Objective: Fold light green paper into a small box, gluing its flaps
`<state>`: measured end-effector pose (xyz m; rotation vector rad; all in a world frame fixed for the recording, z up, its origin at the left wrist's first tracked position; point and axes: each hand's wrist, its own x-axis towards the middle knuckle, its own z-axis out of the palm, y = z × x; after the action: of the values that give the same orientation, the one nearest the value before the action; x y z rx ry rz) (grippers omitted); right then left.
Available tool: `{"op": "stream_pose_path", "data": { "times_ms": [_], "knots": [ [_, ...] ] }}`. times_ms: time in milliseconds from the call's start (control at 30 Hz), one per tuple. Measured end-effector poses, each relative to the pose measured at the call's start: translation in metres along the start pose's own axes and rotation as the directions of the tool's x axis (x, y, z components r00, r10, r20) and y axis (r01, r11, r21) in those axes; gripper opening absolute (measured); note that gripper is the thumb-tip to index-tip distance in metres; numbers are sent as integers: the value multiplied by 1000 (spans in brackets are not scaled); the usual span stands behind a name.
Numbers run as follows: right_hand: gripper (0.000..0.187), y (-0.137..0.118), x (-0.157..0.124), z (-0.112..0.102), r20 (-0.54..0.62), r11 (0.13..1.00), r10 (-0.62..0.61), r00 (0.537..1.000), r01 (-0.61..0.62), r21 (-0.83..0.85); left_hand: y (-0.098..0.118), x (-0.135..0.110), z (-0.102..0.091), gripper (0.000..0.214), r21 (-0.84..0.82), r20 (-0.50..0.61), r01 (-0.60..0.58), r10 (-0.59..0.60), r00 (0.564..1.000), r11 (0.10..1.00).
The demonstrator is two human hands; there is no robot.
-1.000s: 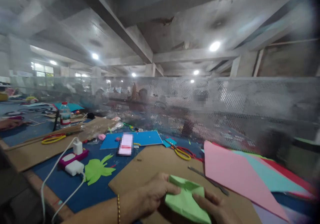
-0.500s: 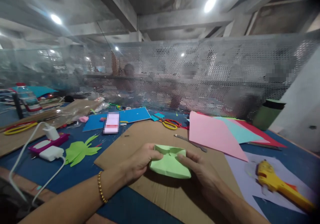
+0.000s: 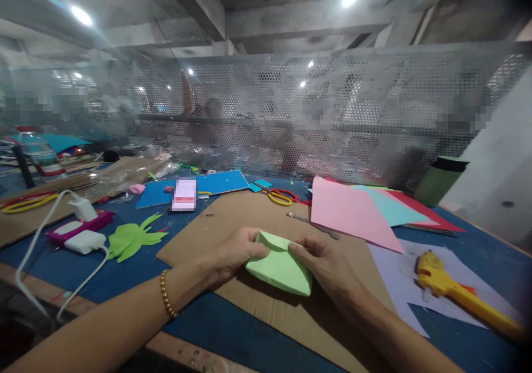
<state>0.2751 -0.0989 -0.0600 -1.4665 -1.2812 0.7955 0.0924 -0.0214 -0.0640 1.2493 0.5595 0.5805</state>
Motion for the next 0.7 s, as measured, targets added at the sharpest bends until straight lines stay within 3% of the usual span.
{"op": "stream_pose_path", "data": {
  "times_ms": [200, 333, 533, 700],
  "knots": [
    [30, -5, -1, 2, -53, 976, -131, 990, 120, -180, 3, -3, -3, 42, -35, 74, -15, 17, 997, 999],
    [29, -6, -3, 3, -56, 957, -191, 980, 173, -234, 0, 0, -5, 51, -35, 61, -54, 56, 997, 998],
    [27, -8, -6, 2, -41, 940, -270, 962, 253, -228, -2, 4, -3, 31, 56, -60, -94, 98, 993, 994],
    [35, 1, -3, 0, -18, 954, -275, 961, 270, -130, 5, -3, 3, 25, 185, -125, -197, 222, 967, 963]
  ]
}}
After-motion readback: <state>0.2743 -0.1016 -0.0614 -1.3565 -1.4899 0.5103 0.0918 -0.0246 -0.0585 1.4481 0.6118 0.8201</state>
